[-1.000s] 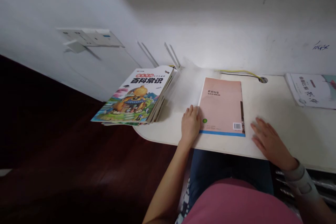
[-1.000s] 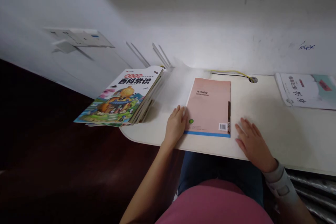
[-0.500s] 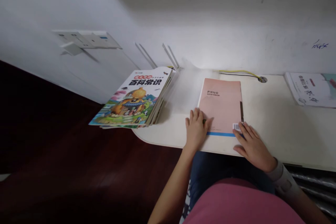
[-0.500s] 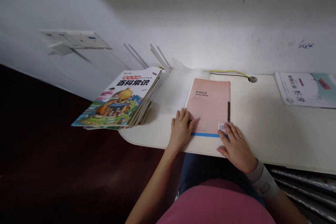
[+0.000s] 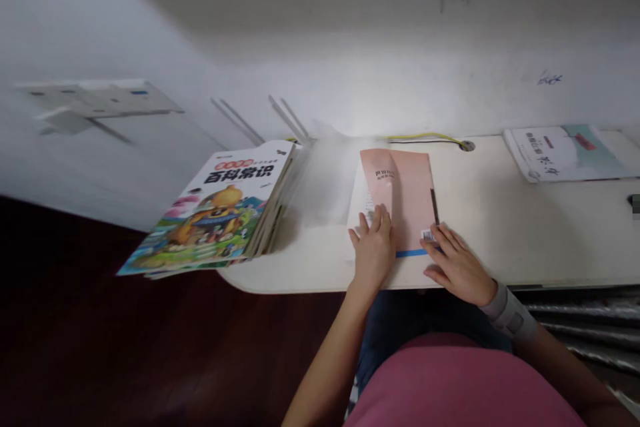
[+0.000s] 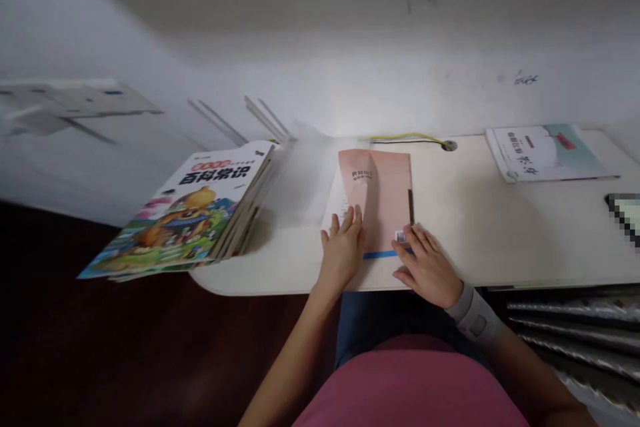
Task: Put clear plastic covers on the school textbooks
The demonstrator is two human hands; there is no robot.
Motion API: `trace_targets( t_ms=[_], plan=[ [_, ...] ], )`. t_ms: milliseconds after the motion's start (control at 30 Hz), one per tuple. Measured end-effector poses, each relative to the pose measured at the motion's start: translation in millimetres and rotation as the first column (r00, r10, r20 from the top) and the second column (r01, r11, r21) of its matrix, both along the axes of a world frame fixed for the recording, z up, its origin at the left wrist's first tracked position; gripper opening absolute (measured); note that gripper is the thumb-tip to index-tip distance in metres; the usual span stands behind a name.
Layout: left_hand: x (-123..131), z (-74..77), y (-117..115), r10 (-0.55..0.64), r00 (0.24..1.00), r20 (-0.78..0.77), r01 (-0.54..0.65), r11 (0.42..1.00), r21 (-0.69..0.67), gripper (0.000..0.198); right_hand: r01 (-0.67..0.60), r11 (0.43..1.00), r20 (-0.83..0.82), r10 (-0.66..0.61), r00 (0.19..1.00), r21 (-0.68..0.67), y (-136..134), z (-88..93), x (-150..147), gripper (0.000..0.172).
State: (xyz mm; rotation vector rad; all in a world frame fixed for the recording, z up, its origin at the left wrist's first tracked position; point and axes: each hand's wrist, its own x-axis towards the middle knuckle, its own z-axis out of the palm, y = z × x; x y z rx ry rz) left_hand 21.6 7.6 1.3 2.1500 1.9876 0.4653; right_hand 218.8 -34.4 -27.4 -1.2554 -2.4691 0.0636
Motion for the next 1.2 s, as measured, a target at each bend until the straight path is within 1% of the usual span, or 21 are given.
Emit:
trace_targets(
  t_ms=[33,67,133,200,233,267,300,333,367,433,467,500,533,567,633,667,733,833,967,1100,1200],
  plan=[
    [9,9.7,0,-0.075,0.992,0.105,0.075,0.997,0.009,0.045,0.025,1.0,-0.059,-0.025,0.998,0.006,1,1.0,4,0.048],
    [18,20.1,-1,-0.168,0.964,0.206,0.163,0.986,0.039,0.046,0.065,0.998,-0.123,-0.063,0.99,0.014,2,1.6,10,0.046],
    [40,40.2,-2,-0.371,0.865,0.336,0.347,0.928,0.133,0.05,0.18,0.983,-0.239,-0.168,0.956,0.028,4,1.5,29,0.043],
    [62,55.3,-3,-0.547,0.748,0.375,0.507,0.836,0.209,0.053,0.305,0.952,-0.285,-0.284,0.916,0.031,5,0.2,53,0.04],
    [70,59.6,-2,-0.619,0.687,0.381,0.575,0.783,0.236,0.053,0.359,0.933,-0.271,-0.338,0.901,0.031,5,-0.7,66,0.039],
    [76,61.6,-1,-0.673,0.632,0.384,0.623,0.736,0.266,0.052,0.405,0.914,-0.238,-0.387,0.891,0.031,4,-1.4,78,0.038],
    [80,61.1,0,-0.705,0.597,0.382,0.639,0.706,0.305,0.05,0.439,0.898,-0.189,-0.426,0.885,0.03,2,-2.0,89,0.038],
    [80,58.3,3,-0.707,0.598,0.379,0.611,0.707,0.355,0.047,0.458,0.888,-0.129,-0.452,0.883,0.026,0,-2.4,98,0.038],
    [79,53.5,7,-0.674,0.637,0.375,0.538,0.736,0.41,0.046,0.463,0.886,-0.066,-0.461,0.885,0.02,-2,-2.7,104,0.038],
    [74,39.5,15,-0.517,0.777,0.36,0.322,0.817,0.478,0.045,0.452,0.892,0.045,-0.452,0.891,0.009,-7,-3.4,112,0.039],
    [72,31.2,19,-0.424,0.842,0.334,0.244,0.851,0.466,0.045,0.446,0.895,0.087,-0.445,0.891,0.006,-9,-4.0,113,0.04],
    [72,22.7,22,-0.35,0.893,0.283,0.215,0.884,0.415,0.047,0.446,0.895,0.117,-0.444,0.889,0.006,-10,-4.7,114,0.041],
    [73,14.3,24,-0.315,0.927,0.205,0.238,0.914,0.329,0.049,0.451,0.893,0.138,-0.447,0.884,0.008,-11,-5.5,115,0.043],
    [78,6.5,24,-0.321,0.94,0.113,0.292,0.931,0.218,0.052,0.456,0.89,0.152,-0.451,0.879,0.009,-11,-6.4,117,0.044],
    [91,-6.0,22,-0.389,0.92,-0.048,0.39,0.921,0.014,0.058,0.451,0.892,0.17,-0.446,0.879,0.006,-10,-7.6,120,0.047],
    [100,-10.2,20,-0.416,0.903,-0.105,0.413,0.909,-0.048,0.061,0.44,0.898,0.176,-0.433,0.884,0.002,-10,-7.8,123,0.048],
    [116,-14.3,18,-0.436,0.882,-0.179,0.424,0.9,-0.104,0.065,0.409,0.913,0.182,-0.401,0.898,-0.006,-9,-7.0,128,0.05],
    [134,-13.1,22,-0.43,0.875,-0.223,0.41,0.902,-0.133,0.066,0.372,0.928,0.181,-0.363,0.914,-0.02,-8,-3.5,134,0.05],
    [151,-8.9,32,-0.435,0.873,-0.218,0.413,0.9,-0.142,0.064,0.363,0.931,0.182,-0.352,0.918,-0.033,-8,0.2,136,0.05],
    [163,-10.8,35,-0.479,0.859,-0.182,0.46,0.877,-0.139,0.064,0.356,0.933,0.159,-0.345,0.925,-0.052,-7,-0.2,136,0.052],
    [167,-13.8,34,-0.478,0.862,-0.167,0.461,0.878,-0.131,0.063,0.353,0.934,0.141,-0.342,0.929,-0.063,-7,-1.6,137,0.054]
  ],
)
